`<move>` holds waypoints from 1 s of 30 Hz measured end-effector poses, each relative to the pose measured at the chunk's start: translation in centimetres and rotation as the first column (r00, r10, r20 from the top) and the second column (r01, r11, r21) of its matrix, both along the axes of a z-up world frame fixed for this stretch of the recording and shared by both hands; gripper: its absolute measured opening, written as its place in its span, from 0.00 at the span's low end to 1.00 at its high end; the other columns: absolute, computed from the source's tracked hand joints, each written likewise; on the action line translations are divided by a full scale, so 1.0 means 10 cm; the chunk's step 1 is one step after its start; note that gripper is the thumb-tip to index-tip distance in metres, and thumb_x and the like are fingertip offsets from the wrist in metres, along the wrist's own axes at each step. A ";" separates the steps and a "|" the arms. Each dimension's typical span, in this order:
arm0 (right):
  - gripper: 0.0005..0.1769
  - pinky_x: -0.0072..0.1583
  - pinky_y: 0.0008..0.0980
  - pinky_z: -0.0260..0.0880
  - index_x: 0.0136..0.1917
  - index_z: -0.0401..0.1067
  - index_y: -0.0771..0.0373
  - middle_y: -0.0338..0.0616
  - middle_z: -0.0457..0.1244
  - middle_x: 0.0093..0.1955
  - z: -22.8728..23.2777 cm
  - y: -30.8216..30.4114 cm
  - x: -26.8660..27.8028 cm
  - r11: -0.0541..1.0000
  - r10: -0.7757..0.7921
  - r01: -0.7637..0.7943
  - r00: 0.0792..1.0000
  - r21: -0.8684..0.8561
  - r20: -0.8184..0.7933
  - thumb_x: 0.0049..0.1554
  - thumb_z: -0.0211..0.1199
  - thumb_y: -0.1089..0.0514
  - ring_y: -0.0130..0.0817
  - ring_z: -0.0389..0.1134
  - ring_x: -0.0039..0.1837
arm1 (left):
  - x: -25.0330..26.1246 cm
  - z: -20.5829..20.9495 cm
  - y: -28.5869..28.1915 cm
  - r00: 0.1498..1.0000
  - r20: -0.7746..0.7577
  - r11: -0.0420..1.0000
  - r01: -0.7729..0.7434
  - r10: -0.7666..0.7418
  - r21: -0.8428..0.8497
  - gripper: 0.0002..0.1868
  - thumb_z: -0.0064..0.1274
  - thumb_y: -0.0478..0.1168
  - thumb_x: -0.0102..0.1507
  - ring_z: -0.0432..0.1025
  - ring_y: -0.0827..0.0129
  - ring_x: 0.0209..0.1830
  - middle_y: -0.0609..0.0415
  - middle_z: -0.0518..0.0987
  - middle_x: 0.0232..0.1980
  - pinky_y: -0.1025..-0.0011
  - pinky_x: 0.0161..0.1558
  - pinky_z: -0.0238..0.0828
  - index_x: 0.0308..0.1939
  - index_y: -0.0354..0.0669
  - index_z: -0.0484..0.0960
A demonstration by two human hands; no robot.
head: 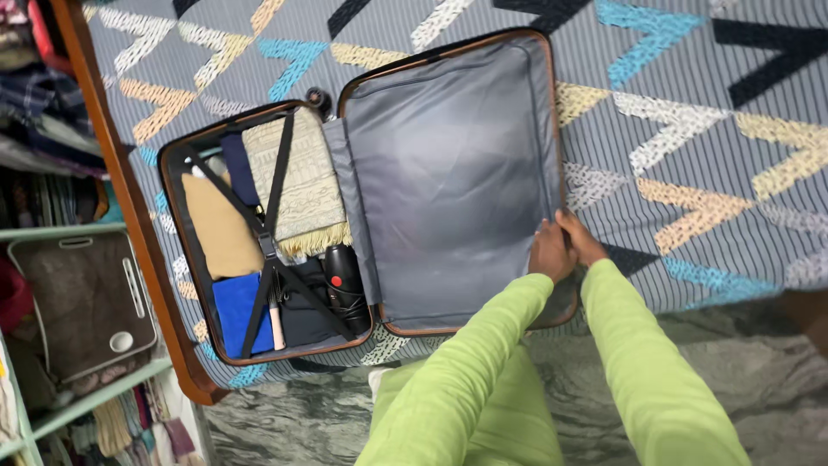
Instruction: The person unzips a blue suitcase on a bed, opens it, and arranges items inside including a hairdryer, a brush, and clothing, then adjusts the internal straps to secure the contents.
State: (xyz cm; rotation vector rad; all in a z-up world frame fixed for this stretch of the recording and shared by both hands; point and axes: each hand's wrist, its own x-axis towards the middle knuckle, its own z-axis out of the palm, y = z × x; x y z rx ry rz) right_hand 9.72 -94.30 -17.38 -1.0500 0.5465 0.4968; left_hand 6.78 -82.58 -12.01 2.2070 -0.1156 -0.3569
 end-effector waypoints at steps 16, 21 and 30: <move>0.41 0.69 0.40 0.61 0.79 0.57 0.65 0.50 0.61 0.72 0.74 0.19 -1.24 0.861 0.121 -0.221 0.964 -0.459 -0.238 0.60 0.64 0.47 0.40 0.63 0.70 | -1.91 0.37 2.90 0.650 0.187 0.575 -0.747 0.736 0.335 0.35 0.70 0.47 0.49 0.65 0.43 0.60 0.36 0.71 0.56 0.48 0.62 0.59 0.53 0.33 0.72; 0.31 0.59 0.42 0.68 0.70 0.67 0.71 0.50 0.67 0.61 0.73 0.39 -1.47 0.907 -0.152 0.089 0.981 -0.412 -0.122 0.64 0.61 0.45 0.39 0.68 0.59 | -1.79 0.30 3.15 0.327 -0.564 0.425 -0.904 0.758 0.047 0.47 0.70 0.49 0.52 0.66 0.48 0.64 0.38 0.67 0.67 0.52 0.60 0.66 0.68 0.36 0.61; 0.25 0.56 0.45 0.66 0.63 0.73 0.74 0.57 0.68 0.55 0.88 0.29 -1.05 0.634 -0.045 -0.040 0.995 -0.772 -0.089 0.67 0.61 0.48 0.45 0.68 0.54 | -1.49 0.18 2.72 0.304 -0.582 0.285 -0.950 0.754 -0.126 0.48 0.57 0.28 0.58 0.79 0.56 0.47 0.42 0.61 0.71 0.69 0.34 0.82 0.76 0.39 0.45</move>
